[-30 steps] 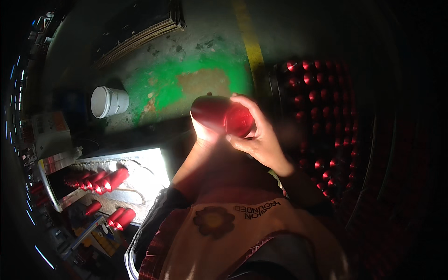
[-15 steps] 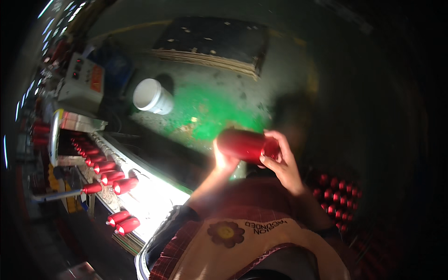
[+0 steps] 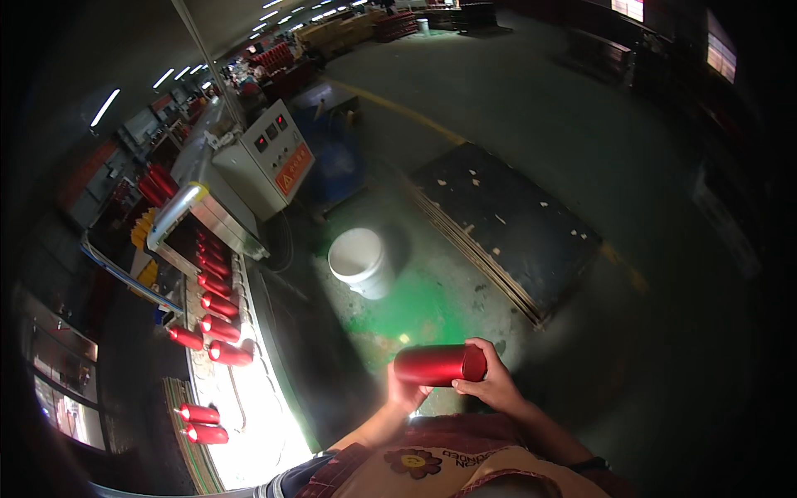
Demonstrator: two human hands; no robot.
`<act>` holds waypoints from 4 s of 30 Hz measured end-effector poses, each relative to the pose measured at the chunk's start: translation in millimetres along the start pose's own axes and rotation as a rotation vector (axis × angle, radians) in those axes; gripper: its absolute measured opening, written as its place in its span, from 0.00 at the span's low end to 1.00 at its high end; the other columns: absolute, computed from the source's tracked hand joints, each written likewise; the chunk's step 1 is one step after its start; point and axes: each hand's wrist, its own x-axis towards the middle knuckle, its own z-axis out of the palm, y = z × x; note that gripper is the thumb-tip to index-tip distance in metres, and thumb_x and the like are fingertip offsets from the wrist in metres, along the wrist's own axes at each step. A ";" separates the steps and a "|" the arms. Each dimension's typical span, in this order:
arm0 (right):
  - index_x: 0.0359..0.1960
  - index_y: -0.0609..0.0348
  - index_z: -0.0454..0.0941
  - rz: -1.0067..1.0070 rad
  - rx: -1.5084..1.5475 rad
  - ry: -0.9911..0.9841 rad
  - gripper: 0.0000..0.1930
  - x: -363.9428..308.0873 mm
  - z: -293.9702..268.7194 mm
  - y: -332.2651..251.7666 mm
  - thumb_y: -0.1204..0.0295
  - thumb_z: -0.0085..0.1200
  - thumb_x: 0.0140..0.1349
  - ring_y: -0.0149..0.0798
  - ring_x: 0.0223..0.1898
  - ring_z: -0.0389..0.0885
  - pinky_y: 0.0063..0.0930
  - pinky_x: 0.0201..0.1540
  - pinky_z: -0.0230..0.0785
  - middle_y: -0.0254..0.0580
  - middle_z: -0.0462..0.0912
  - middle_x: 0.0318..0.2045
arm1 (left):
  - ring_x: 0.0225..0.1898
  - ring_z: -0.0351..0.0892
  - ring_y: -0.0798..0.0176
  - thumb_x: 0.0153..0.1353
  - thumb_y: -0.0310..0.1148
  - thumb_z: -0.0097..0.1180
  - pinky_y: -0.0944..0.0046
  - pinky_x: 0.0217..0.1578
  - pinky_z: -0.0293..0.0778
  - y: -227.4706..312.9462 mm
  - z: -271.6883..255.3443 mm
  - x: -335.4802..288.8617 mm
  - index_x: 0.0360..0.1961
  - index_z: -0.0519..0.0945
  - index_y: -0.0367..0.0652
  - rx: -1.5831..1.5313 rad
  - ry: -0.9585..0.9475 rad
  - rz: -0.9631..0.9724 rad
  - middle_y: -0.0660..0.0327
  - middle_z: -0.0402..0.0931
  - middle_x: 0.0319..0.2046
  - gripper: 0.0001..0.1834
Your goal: The person repeatedly picks up red cylindrical cans from a floor pile and places them upright into slots on a moving conveyor. The person also briefly handles a blue bucket and a wooden stick before resuming the can placement task.
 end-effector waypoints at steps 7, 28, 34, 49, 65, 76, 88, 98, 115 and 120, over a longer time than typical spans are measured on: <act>0.63 0.55 0.61 0.316 0.242 -0.267 0.35 160.8 -63.5 -33.5 0.77 0.66 0.55 0.34 0.42 0.79 0.29 0.38 0.80 0.41 0.72 0.47 | 0.50 0.79 0.53 0.64 0.59 0.45 0.54 0.46 0.79 49.6 30.8 62.7 0.54 0.77 0.45 0.068 0.312 0.275 0.56 0.78 0.52 0.31; 0.68 0.53 0.55 0.279 0.053 -0.327 0.45 757.2 -92.6 -21.5 0.76 0.70 0.49 0.38 0.53 0.73 0.32 0.50 0.76 0.43 0.70 0.53 | 0.52 0.75 0.56 0.69 0.51 0.39 0.50 0.54 0.70 445.2 87.4 507.5 0.51 0.75 0.41 0.049 0.258 0.472 0.55 0.77 0.49 0.25; 0.64 0.54 0.62 0.248 -0.041 -0.454 0.42 947.2 -90.7 5.6 0.74 0.72 0.46 0.35 0.54 0.73 0.32 0.56 0.69 0.43 0.74 0.50 | 0.47 0.78 0.55 0.67 0.34 0.45 0.51 0.49 0.76 559.6 95.7 621.7 0.51 0.74 0.38 -0.089 0.261 0.495 0.53 0.78 0.47 0.15; 0.57 0.56 0.68 0.344 -0.177 -0.342 0.38 1325.5 -28.3 55.9 0.77 0.72 0.41 0.33 0.32 0.81 0.27 0.30 0.78 0.39 0.79 0.39 | 0.44 0.74 0.54 0.67 0.43 0.51 0.55 0.45 0.73 759.0 -111.9 732.5 0.50 0.73 0.38 0.878 0.758 0.734 0.55 0.75 0.44 0.20; 0.57 0.52 0.70 -0.097 -0.626 -0.410 0.37 1744.6 172.9 31.8 0.70 0.71 0.39 0.44 0.41 0.82 0.33 0.36 0.79 0.49 0.75 0.47 | 0.48 0.74 0.61 0.66 0.36 0.52 0.62 0.45 0.72 937.7 -41.5 704.6 0.52 0.75 0.41 -0.413 1.105 0.843 0.61 0.75 0.48 0.16; 0.60 0.44 0.66 0.339 -0.904 -0.858 0.50 1775.8 255.6 202.9 0.63 0.77 0.25 0.59 0.56 0.73 0.45 0.58 0.70 0.53 0.72 0.54 | 0.59 0.71 0.58 0.66 0.26 0.50 0.64 0.56 0.71 786.8 33.6 789.6 0.54 0.67 0.27 -0.132 1.723 0.463 0.49 0.73 0.55 0.19; 0.62 0.47 0.66 0.138 -0.998 -0.742 0.49 1882.6 247.4 197.8 0.58 0.76 0.32 0.53 0.52 0.78 0.43 0.53 0.74 0.55 0.73 0.53 | 0.55 0.75 0.57 0.64 0.24 0.52 0.62 0.52 0.74 815.6 58.6 835.5 0.62 0.65 0.27 -0.447 1.687 0.640 0.48 0.73 0.57 0.25; 0.62 0.53 0.67 0.285 -0.691 -0.492 0.44 1934.1 264.5 242.7 0.63 0.74 0.39 0.45 0.45 0.83 0.36 0.45 0.79 0.49 0.78 0.50 | 0.55 0.73 0.54 0.67 0.23 0.45 0.61 0.49 0.75 853.1 86.0 852.6 0.65 0.62 0.30 -0.633 1.590 0.689 0.49 0.68 0.60 0.25; 0.49 0.65 0.75 0.071 -1.503 -1.417 0.20 1828.8 157.0 185.8 0.65 0.56 0.58 0.58 0.47 0.82 0.50 0.48 0.75 0.62 0.82 0.41 | 0.53 0.74 0.54 0.69 0.34 0.45 0.57 0.49 0.73 896.4 47.3 855.2 0.61 0.68 0.36 -0.632 1.530 0.589 0.54 0.72 0.56 0.22; 0.47 0.56 0.81 -0.066 -1.257 -1.326 0.22 1900.3 161.5 148.8 0.63 0.61 0.50 0.52 0.49 0.80 0.42 0.53 0.72 0.51 0.82 0.45 | 0.50 0.75 0.55 0.70 0.36 0.44 0.58 0.47 0.73 900.7 40.4 845.6 0.59 0.71 0.38 -0.637 1.515 0.648 0.56 0.74 0.53 0.20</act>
